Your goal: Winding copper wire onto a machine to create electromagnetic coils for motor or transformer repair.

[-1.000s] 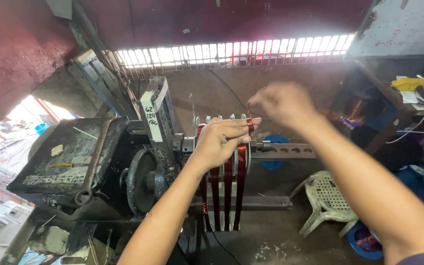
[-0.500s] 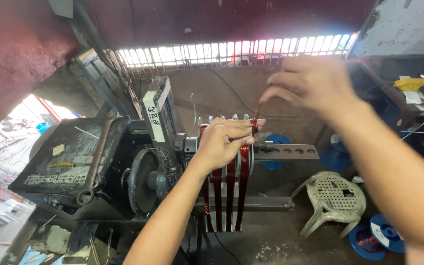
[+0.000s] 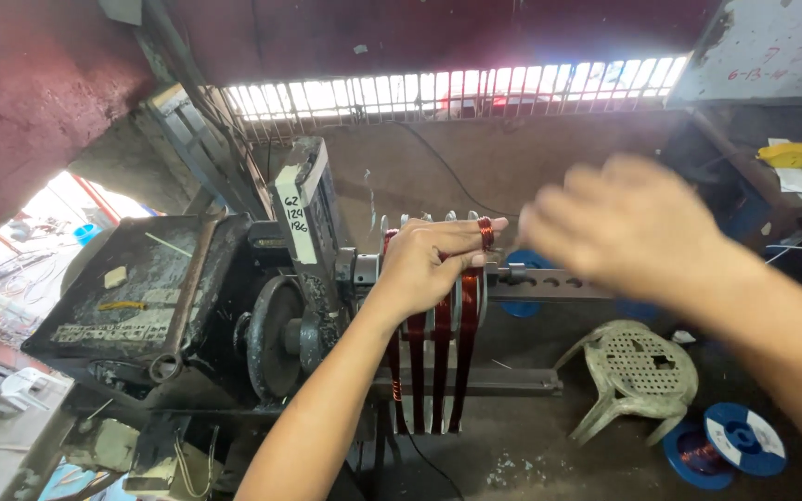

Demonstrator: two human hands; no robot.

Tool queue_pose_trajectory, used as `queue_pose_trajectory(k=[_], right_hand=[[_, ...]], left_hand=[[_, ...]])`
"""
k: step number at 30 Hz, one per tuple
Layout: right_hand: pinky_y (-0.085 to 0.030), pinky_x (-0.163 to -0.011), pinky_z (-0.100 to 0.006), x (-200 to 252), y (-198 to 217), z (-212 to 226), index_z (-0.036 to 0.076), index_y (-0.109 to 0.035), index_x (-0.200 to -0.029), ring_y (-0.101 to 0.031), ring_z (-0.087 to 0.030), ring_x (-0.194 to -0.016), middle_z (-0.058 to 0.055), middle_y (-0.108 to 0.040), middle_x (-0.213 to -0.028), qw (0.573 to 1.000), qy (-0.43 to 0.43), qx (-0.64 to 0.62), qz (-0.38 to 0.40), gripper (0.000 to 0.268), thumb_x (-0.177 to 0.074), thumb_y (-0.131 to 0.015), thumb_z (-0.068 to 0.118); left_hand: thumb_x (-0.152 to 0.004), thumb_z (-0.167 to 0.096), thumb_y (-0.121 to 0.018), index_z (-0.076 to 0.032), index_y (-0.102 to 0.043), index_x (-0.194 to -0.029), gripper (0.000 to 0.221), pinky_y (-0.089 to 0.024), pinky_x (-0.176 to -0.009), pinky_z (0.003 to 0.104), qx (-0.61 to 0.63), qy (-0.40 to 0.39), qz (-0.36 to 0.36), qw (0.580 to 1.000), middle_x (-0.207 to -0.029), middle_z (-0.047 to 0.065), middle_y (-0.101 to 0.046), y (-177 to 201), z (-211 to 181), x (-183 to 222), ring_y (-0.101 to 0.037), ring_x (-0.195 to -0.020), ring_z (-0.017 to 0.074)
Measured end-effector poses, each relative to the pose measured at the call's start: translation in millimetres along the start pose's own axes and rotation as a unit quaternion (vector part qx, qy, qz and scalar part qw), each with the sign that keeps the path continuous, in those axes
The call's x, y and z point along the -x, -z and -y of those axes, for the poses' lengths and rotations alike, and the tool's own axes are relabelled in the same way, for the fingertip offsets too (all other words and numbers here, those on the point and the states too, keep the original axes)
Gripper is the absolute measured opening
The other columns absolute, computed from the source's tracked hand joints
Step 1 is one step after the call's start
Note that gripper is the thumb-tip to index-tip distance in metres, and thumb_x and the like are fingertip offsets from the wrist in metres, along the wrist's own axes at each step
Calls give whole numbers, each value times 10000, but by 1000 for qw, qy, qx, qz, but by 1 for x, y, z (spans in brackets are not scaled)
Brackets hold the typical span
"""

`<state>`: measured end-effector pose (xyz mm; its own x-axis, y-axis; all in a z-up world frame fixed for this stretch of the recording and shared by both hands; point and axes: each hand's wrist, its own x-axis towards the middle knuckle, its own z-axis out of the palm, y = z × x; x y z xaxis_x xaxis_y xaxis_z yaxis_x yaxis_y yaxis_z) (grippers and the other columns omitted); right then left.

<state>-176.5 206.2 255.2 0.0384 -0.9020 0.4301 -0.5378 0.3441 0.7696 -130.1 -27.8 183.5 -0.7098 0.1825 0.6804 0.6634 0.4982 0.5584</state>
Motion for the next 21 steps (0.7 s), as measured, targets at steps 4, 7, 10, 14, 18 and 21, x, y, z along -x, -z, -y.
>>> queue_pose_trajectory(k=[4,7,10,14,18,21], right_hand=[[-461,-585,-253,-22,-55,-21,195,-768,-881,-606,-153,-632,42,-611,-703,990,-120,-60,-47,225,-945,-755,410],[-540,-680,-440,-18,-107,29,212,-753,-877,-686,-359,-780,-88,-697,-795,883,-319,-344,-18,170,-983,-657,305],[-546,-631,-499,8,-119,75,177,-707,-749,-707,-373,-745,-73,-700,-676,844,-387,-344,138,165,-862,-652,284],[-468,-545,-396,28,-56,69,175,-663,-921,-616,-286,-628,-36,-606,-697,973,-162,-145,75,159,-919,-518,239],[-440,-945,-588,-13,-30,31,127,-676,-769,-536,-297,-775,-59,-572,-806,985,50,-51,-155,146,-889,-595,115],[-237,-1144,-495,-31,-55,-7,285,-769,-1139,-515,-263,-1234,66,-728,-1176,970,11,-145,-195,358,-870,-802,520]], left_hand=[[-856,-128,-762,-173,-754,-1080,229,-547,-933,449,28,-29,16,999,-1110,86,-759,-1,5,0,-694,-1080,368],[-868,-150,-762,-186,-753,-1087,222,-525,-969,405,31,-15,22,999,-1115,68,-761,-3,14,0,-707,-1098,321],[-826,-114,-785,-205,-779,-1034,228,-561,-930,380,10,-15,6,1000,-1073,43,-771,0,17,2,-710,-1078,286],[-852,-157,-770,-148,-766,-1046,194,-541,-949,414,6,-2,0,1000,-1089,74,-770,2,-4,0,-712,-1063,336],[-853,-178,-776,-240,-774,-1059,216,-543,-959,358,-2,14,9,1000,-1102,-27,-770,-6,23,3,-720,-1076,243],[-904,-198,-671,-139,-769,-1015,160,-567,-996,383,18,-10,34,999,-1173,78,-731,2,15,2,-724,-1125,250]])
